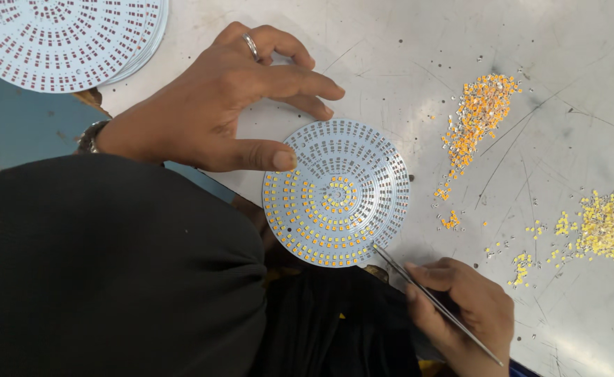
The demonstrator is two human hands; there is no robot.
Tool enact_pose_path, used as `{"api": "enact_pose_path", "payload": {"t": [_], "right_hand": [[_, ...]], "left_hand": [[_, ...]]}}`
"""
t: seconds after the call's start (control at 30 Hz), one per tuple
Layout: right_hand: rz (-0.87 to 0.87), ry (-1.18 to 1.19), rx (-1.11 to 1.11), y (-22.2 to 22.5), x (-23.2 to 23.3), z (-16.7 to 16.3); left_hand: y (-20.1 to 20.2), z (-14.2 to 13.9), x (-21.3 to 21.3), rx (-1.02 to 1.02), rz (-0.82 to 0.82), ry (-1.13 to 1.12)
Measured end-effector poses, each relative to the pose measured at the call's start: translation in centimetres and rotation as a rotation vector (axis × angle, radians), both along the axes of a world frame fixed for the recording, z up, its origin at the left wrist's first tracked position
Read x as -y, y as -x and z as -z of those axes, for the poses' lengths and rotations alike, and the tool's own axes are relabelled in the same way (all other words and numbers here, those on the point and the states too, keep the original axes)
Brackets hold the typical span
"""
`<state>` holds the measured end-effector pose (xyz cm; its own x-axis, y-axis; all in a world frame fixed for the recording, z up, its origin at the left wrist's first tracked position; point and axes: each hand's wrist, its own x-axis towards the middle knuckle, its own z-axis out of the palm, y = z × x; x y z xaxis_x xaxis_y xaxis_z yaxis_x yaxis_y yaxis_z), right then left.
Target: The person uses tweezers to pick up small yellow LED components from a pile on the table and places them one by one into empty slots on a circular LED board. The person rotates the board as needed and continues placing LEDs until the visible area is filled.
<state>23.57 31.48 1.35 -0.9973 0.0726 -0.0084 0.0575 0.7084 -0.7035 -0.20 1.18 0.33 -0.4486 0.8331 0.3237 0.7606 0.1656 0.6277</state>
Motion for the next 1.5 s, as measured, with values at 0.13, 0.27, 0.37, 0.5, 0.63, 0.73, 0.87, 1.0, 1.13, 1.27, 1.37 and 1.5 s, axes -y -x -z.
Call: {"api": "enact_pose_path", "payload": {"t": [0.13,0.27,0.37,0.5,0.63,0.73,0.87,1.0,1.13,1.27,1.37,1.5], "right_hand": [[0.072,-0.02,-0.034,-0.8,1.5,0.1],[0.095,-0.028,-0.163,-1.5,2.7,0.9],[0.068,-0.026,-0.18,-1.5,2.8,1.3],[0.03,-0.05,-0.183,-1.4,2.8,1.1],[0.015,-0.054,-0.185,-1.2,2.9,0.9],[0.015,-0.05,-0.168,-1.4,2.7,0.9],[0.244,0.055,-0.191,-2.3,1.7,0.9],[0.631,0.113,-0.143,-2.6,-0.7,0.9],[0.711,0.123,-0.132,-2.6,-1.8,1.2],[0.686,0.087,-0.131,-2.2,-1.4,1.2],[0.716,0.114,-0.109,-1.9,-1.2,1.0],[0.711,0.109,-0.12,-1.9,-1.2,1.0]], "left_hand": [[0.0,0.1,0.1,-0.005,-0.006,0.003],[-0.1,0.3,0.2,-0.009,-0.005,-0.002],[-0.1,0.4,0.2,-0.018,0.001,-0.003],[-0.1,0.3,0.0,-0.024,0.001,-0.009],[-0.1,0.2,0.0,-0.021,0.001,0.0],[-0.1,0.1,0.1,-0.012,-0.002,0.022],[0.1,-0.3,0.1,-0.021,-0.008,0.054],[0.1,-0.6,-0.1,0.007,-0.03,0.067],[0.0,-0.4,-0.1,0.01,-0.043,0.079],[0.0,-0.1,0.1,0.011,-0.043,0.077],[-0.1,0.1,0.2,0.015,-0.05,0.083],[-0.1,0.1,0.2,0.011,-0.044,0.081]]}}
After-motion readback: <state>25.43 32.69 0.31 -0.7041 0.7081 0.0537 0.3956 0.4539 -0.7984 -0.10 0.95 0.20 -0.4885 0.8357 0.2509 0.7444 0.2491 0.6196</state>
